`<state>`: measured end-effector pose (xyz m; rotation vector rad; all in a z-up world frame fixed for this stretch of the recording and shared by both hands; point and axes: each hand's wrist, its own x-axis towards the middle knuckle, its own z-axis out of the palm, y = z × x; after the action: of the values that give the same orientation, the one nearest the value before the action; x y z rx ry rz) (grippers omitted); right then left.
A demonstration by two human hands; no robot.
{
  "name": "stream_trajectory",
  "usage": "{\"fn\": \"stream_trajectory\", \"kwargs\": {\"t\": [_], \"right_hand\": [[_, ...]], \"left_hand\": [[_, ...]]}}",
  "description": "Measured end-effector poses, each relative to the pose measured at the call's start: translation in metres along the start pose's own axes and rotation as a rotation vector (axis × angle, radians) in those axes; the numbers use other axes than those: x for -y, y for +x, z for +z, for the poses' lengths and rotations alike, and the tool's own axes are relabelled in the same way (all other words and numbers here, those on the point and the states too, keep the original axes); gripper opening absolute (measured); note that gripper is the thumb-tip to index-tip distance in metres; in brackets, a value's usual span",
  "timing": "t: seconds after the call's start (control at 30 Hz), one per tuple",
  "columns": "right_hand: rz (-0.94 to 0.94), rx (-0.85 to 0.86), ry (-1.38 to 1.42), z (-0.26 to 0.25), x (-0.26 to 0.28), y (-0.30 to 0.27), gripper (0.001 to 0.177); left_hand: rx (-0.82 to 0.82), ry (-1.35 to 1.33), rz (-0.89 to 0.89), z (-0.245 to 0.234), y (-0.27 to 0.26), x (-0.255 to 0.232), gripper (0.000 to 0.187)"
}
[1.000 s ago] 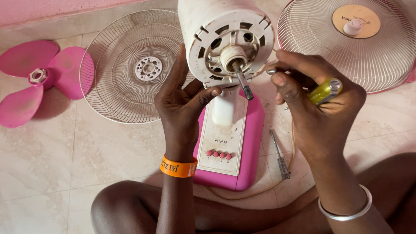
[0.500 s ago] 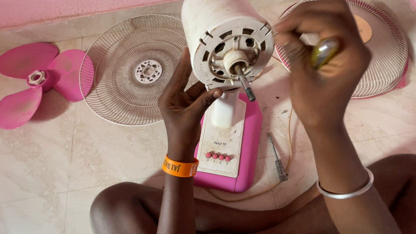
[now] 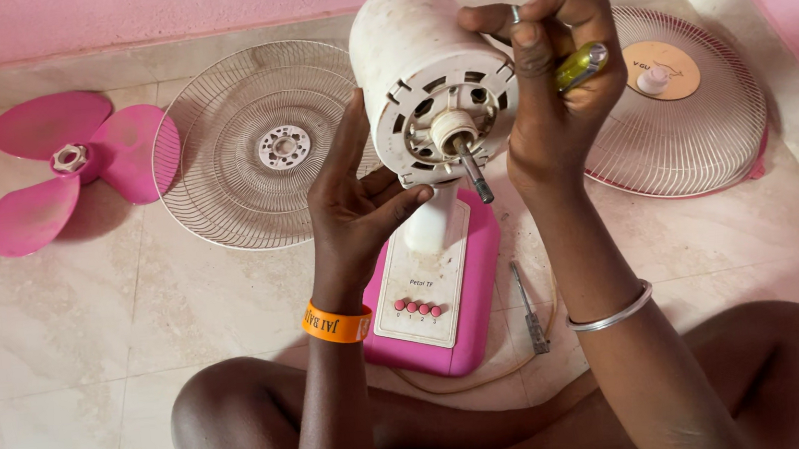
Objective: The person sits on the floor and uses a yellow screwdriver to adjust screws on the exposed motor housing of a disassembled pink electric fan. The fan blades and front grill are placed on the floor nearby. The person repeatedly tightens and checks the central shaft area.
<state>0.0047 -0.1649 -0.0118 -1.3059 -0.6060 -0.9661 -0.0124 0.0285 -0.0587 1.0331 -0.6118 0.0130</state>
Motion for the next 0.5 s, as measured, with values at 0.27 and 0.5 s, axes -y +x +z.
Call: {"fn": "stream_trajectory", "kwargs": {"t": [0.27,0.5], "right_hand": [[-0.039,-0.011,-0.097,0.007,0.006,0.0,0.013],[-0.127,0.089,-0.204,0.012,0.011,0.008,0.004]], "left_hand": [[-0.035,0.098,0.03,-0.003,0.003,0.006,0.098],[-0.042,0.163,0.114,-0.001,0.007,0.004,0.094]]}}
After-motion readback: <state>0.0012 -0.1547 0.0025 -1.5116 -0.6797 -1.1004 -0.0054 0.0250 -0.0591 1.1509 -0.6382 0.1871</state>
